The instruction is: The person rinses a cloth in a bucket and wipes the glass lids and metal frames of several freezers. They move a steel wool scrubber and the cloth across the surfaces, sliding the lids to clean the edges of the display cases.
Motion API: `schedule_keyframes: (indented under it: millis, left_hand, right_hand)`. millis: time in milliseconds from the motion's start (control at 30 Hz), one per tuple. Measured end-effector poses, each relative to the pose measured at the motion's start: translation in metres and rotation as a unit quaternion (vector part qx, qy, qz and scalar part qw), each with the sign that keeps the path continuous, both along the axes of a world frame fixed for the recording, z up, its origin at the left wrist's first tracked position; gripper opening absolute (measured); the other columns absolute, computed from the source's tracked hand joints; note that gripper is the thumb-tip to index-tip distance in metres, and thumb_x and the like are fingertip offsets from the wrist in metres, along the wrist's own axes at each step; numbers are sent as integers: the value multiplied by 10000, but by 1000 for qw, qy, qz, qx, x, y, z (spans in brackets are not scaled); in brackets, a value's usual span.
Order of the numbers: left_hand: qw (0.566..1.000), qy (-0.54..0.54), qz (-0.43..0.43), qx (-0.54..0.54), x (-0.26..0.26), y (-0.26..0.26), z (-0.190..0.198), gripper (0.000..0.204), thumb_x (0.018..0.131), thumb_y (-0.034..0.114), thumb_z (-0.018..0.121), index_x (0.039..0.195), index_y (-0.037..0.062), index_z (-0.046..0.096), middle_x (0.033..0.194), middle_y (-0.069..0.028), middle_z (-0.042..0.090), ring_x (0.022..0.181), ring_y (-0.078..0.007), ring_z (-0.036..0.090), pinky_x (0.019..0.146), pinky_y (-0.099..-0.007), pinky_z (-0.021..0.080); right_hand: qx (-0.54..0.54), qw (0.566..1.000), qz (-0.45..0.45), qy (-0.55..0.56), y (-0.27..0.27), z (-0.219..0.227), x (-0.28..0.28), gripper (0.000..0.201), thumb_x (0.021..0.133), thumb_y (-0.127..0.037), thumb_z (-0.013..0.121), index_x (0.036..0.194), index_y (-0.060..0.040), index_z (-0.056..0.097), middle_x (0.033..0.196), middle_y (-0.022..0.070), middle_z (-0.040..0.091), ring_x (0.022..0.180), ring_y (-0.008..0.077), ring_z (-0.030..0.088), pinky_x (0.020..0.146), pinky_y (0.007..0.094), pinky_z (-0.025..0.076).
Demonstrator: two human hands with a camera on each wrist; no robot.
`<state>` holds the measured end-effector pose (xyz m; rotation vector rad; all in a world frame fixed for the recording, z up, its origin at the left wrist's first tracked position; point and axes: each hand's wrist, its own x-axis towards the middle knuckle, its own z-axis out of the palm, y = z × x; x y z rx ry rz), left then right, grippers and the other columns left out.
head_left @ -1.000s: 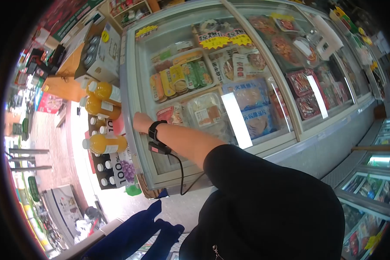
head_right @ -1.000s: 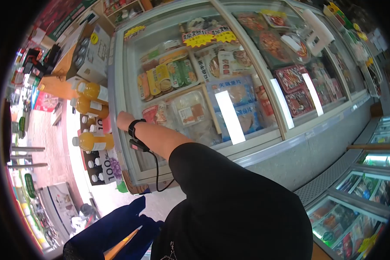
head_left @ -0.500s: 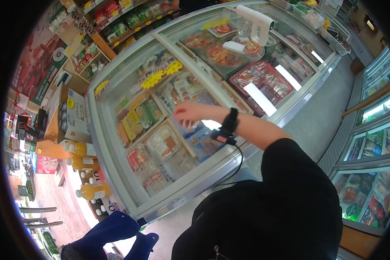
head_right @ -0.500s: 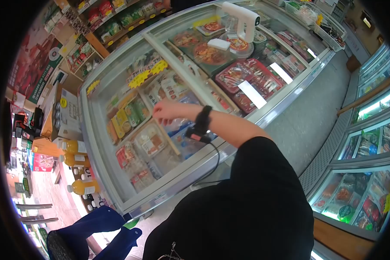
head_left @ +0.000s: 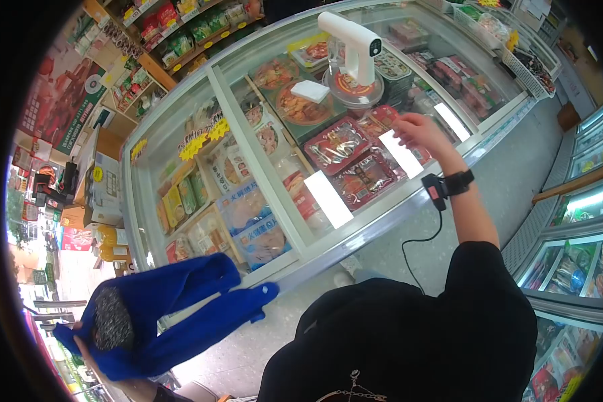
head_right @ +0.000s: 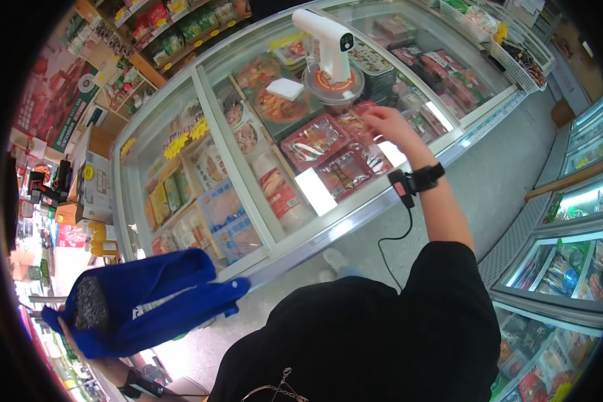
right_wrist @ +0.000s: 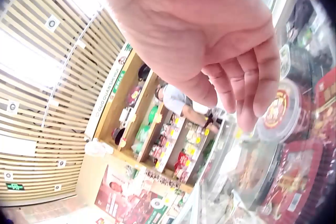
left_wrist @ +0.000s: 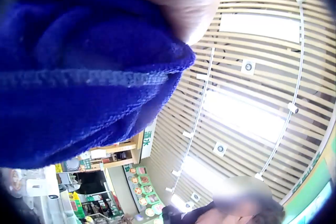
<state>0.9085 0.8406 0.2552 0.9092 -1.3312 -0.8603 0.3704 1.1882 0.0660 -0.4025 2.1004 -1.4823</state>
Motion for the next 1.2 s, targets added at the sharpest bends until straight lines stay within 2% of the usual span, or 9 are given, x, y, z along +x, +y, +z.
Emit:
schedule_keyframes:
  millis: [33,200,233,333,500,800,867,1000,1200]
  left_hand:
    - [986,94,-73,119,9,-13,-2,397,898,328,443,1189,57,456,1153,-137,489,1073,-248,481,942,-379,373]
    - [891,-82,-392,215,-5,-10,-8,279,893,272,490,1110,100,525,1137,-111,510,1024,-208,516,872,-318,432]
    - [959,-136,-162,189,-17,4,-12,276,893,276,493,1107,108,536,1104,-112,531,995,-195,529,842,-301,441]
    - [970,-223,-95,16,-15,25,-29,297,877,291,524,1095,90,539,1037,-89,556,930,-157,541,792,-287,447]
    - [969,-214,-92,86,-58,102,-3,333,861,220,549,1106,-3,521,1014,-54,544,863,-125,513,775,-242,398]
    - [968,-238,68,48,-86,185,-14,338,921,159,411,1216,24,506,1235,-131,459,1129,-202,453,952,-312,349]
    - [960,-272,68,-16,-88,199,-11,347,909,188,450,1193,-1,514,1190,-122,496,1101,-189,474,929,-306,373]
    - [961,-207,173,58,-123,234,5,358,899,184,477,1198,-12,491,1184,-138,502,1084,-186,489,906,-318,399]
    - [931,-308,194,-6,-84,256,3,378,859,239,539,1121,-32,503,1086,-97,534,1003,-187,513,895,-288,380]
  right_hand:
    - [0,1000,1,-2,18,0,-5,221,863,-253,531,960,-63,587,780,9,610,634,83,567,565,216,471]
    - [20,999,-42,-16,73,1,-12,212,846,-241,541,940,-56,587,760,17,619,632,96,581,513,223,458]
    - [46,998,-30,-3,78,0,-19,237,839,-252,549,956,-50,591,754,25,618,616,110,582,523,230,467]
    - [96,994,-35,28,92,-4,-56,252,835,-259,548,954,-41,594,757,35,622,605,118,583,537,245,476]
    - [94,992,-8,83,71,-2,-122,265,816,-254,559,910,-11,606,758,54,633,598,128,590,529,239,475]
    - [104,887,389,228,-86,-35,-157,286,771,-291,555,826,-15,610,735,126,631,606,230,621,559,315,502]
    - [70,803,370,462,-137,-63,-145,331,745,-332,562,847,-19,592,771,188,623,707,286,630,641,368,508]
    - [159,805,230,523,-209,-84,-123,504,739,-380,575,1122,-75,456,1107,250,501,871,497,536,767,502,447]
    - [183,734,254,603,-235,-102,-133,475,779,-414,572,1147,-144,442,1028,200,529,941,406,531,715,487,452]
